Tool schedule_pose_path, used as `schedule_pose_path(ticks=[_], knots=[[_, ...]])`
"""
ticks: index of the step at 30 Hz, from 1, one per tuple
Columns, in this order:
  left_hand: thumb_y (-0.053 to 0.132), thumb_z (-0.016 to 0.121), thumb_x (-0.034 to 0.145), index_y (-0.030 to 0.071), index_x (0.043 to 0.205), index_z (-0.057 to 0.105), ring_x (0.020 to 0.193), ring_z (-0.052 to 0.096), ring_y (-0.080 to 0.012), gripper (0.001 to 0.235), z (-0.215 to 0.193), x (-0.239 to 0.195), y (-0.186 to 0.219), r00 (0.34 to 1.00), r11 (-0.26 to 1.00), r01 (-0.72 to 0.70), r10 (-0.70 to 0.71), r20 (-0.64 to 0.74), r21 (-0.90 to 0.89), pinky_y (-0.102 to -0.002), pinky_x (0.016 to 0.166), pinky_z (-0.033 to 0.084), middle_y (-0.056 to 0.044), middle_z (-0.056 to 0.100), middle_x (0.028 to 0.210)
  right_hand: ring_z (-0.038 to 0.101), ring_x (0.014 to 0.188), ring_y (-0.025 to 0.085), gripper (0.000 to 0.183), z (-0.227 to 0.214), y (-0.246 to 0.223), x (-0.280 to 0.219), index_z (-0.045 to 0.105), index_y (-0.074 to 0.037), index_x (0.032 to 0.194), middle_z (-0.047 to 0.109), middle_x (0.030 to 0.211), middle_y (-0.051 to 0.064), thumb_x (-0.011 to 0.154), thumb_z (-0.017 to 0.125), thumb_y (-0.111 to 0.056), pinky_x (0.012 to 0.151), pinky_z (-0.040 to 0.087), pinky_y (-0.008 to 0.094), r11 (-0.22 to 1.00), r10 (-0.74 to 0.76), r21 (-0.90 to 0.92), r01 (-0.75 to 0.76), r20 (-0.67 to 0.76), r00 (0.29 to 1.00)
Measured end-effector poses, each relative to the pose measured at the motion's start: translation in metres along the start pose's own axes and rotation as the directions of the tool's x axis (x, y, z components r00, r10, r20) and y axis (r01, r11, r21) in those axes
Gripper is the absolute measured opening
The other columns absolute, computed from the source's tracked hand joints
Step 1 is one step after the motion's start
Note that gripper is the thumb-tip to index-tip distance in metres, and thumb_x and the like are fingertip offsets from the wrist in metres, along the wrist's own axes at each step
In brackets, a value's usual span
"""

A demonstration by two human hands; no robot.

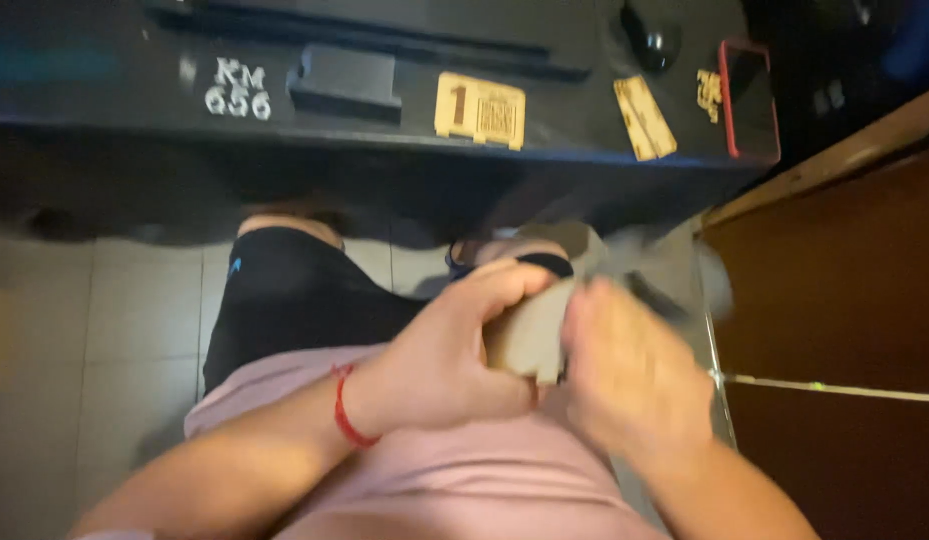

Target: The person sits on the floor and sands the edges and surfaces of small, light-colored wooden pieces using a roll of grey sandpaper. They handle several pieces, including one with a QR code, and place the sanded items on a nearby black surface.

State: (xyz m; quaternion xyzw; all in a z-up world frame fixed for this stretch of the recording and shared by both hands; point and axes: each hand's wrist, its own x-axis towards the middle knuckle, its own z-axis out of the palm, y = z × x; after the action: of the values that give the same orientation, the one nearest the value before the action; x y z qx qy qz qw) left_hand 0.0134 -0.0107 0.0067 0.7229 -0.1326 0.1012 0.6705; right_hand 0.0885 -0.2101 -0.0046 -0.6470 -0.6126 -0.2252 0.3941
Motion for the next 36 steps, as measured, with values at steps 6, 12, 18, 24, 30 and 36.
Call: schedule_pose_path(ticks=[6,12,18,24,30,36], knots=[[0.014,0.069,0.064,0.005,0.12,0.06,0.1,0.058,-0.0121,0.057,0.006,-0.006,-0.005,0.986,0.983,0.166,-0.168,-0.017,-0.082,-0.027,0.09,0.045,-0.002,0.063,0.11,0.066,0.112,0.044,0.018,0.026,0.027,-0.002,0.063,0.004,0.111,0.063,0.115,0.032,0.101,0.051,-0.006,0.104,0.055,0.055,0.991,-0.103,0.061,0.117,-0.204,0.974],[0.005,0.061,0.065,0.013,0.113,0.062,0.079,0.048,-0.0111,0.049,-0.004,-0.01,-0.007,0.995,0.993,0.096,-0.093,0.047,-0.066,-0.023,0.071,0.039,0.001,0.056,0.104,0.071,0.108,0.037,0.024,0.024,0.039,-0.008,0.07,0.005,0.103,0.068,0.114,0.026,0.096,0.052,0.019,0.101,0.058,0.042,0.952,0.274,-0.083,-0.295,-0.203,0.94],[0.041,0.041,0.101,0.0,0.122,0.063,0.123,0.058,-0.0191,0.051,-0.004,-0.014,-0.026,0.993,0.944,0.114,-0.106,0.042,-0.311,-0.036,0.106,0.046,-0.012,0.059,0.137,0.072,0.098,0.023,0.026,0.03,0.036,-0.027,0.072,-0.003,0.095,0.074,0.099,0.012,0.089,0.053,0.013,0.092,0.055,0.03,0.779,0.607,-0.088,-0.621,-0.146,0.781],[0.018,0.045,0.101,-0.005,0.132,0.06,0.096,0.066,-0.0228,0.041,0.007,0.001,-0.052,0.952,0.922,0.108,-0.204,-0.229,-0.373,-0.037,0.083,0.056,-0.02,0.069,0.12,0.06,0.07,0.013,0.033,0.04,0.038,-0.035,0.077,-0.009,0.106,0.072,0.074,0.006,0.095,0.046,-0.01,0.075,0.054,0.034,0.543,0.778,0.253,-0.801,0.206,0.593],[0.044,0.063,0.095,0.004,0.062,0.07,0.056,0.057,-0.0174,0.053,0.006,0.026,-0.089,0.818,0.886,0.462,-0.443,-0.367,-0.041,-0.031,0.055,0.048,-0.012,0.066,0.057,0.034,0.049,0.004,0.028,0.063,0.075,-0.056,0.06,-0.005,0.071,0.043,0.051,-0.005,0.099,0.059,-0.011,0.046,0.029,0.016,0.182,0.842,0.553,-0.813,0.34,0.419],[0.052,0.044,0.102,0.015,0.065,0.075,0.051,0.061,-0.0188,0.061,-0.009,0.073,-0.113,0.863,0.849,0.504,-0.493,-0.109,0.156,-0.029,0.052,0.051,-0.004,0.06,0.047,0.029,0.039,0.004,0.028,0.054,0.11,-0.031,0.048,-0.01,0.069,0.032,0.048,-0.001,0.097,0.052,-0.01,0.037,0.02,0.018,-0.019,0.956,0.702,-0.712,0.222,0.193]])
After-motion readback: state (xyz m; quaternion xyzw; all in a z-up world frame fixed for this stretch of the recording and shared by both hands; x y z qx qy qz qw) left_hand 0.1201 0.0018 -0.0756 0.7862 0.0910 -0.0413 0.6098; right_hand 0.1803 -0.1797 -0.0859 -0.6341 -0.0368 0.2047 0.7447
